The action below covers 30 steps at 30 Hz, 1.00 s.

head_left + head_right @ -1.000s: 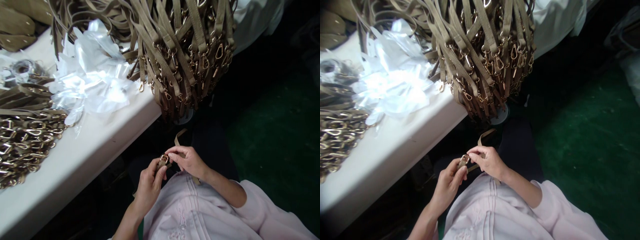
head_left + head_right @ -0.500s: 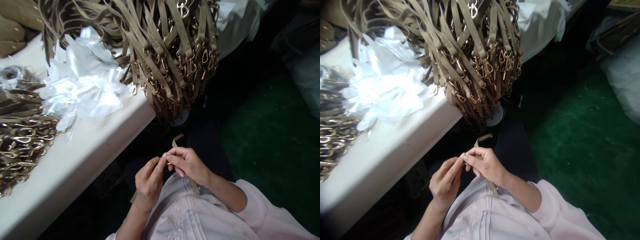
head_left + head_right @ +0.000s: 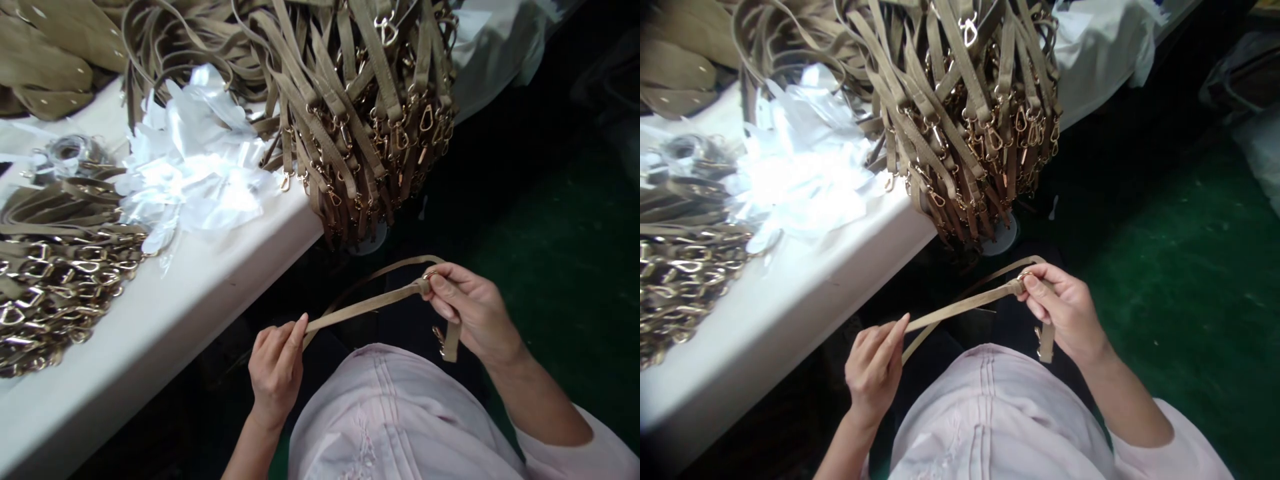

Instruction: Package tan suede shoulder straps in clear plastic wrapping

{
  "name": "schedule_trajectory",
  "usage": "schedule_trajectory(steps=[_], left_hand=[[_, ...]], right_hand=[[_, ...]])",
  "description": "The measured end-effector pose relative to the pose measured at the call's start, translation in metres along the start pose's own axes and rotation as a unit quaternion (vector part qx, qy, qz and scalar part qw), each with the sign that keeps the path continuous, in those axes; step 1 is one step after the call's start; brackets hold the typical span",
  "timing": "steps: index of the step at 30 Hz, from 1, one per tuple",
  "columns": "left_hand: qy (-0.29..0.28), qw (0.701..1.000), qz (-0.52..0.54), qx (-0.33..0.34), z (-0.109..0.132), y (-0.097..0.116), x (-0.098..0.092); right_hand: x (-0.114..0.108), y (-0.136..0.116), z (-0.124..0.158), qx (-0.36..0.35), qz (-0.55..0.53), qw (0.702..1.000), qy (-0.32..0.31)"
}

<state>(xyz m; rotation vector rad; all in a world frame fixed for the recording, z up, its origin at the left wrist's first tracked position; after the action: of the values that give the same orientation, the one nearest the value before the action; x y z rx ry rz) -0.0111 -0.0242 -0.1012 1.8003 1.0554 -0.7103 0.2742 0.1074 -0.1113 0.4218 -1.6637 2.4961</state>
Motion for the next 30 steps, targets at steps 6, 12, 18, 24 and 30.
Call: schedule_trajectory(steps=[6, 12, 18, 24, 30], left_hand=[[0.011, 0.994, 0.056, -0.091, 0.011, -0.005, 0.006], [0.087, 0.94, 0.189, -0.271, 0.016, 0.0, 0.009], [0.132, 0.897, 0.283, -0.313, 0.014, 0.012, 0.002], [0.128, 0.904, 0.239, -0.329, 0.025, 0.002, -0.007], [0.055, 0.895, 0.091, -0.433, 0.087, -0.055, -0.041]], right_hand=[[-0.012, -0.003, 0.001, -0.01, 0.007, 0.999, 0.039], [-0.014, 0.0, -0.005, -0.013, 0.025, 0.999, 0.032], [-0.016, 0.003, -0.007, -0.009, 0.032, 0.999, 0.034], [-0.013, 0.01, -0.007, 0.022, 0.06, 0.998, 0.0], [0.04, 0.039, 0.018, 0.164, 0.073, 0.965, -0.193]])
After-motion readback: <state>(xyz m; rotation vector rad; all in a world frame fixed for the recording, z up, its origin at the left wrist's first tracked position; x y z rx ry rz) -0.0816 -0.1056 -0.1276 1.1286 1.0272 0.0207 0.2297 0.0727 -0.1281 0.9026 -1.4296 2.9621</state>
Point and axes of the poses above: each hand's wrist, its own z-axis away from the middle knuckle, its own x-axis out of the palm, y = z × x, the point moved 2 cm from there along -z, towards the middle knuckle, and after that the axes turned 3 degrees about x, right-handed, at the moved point
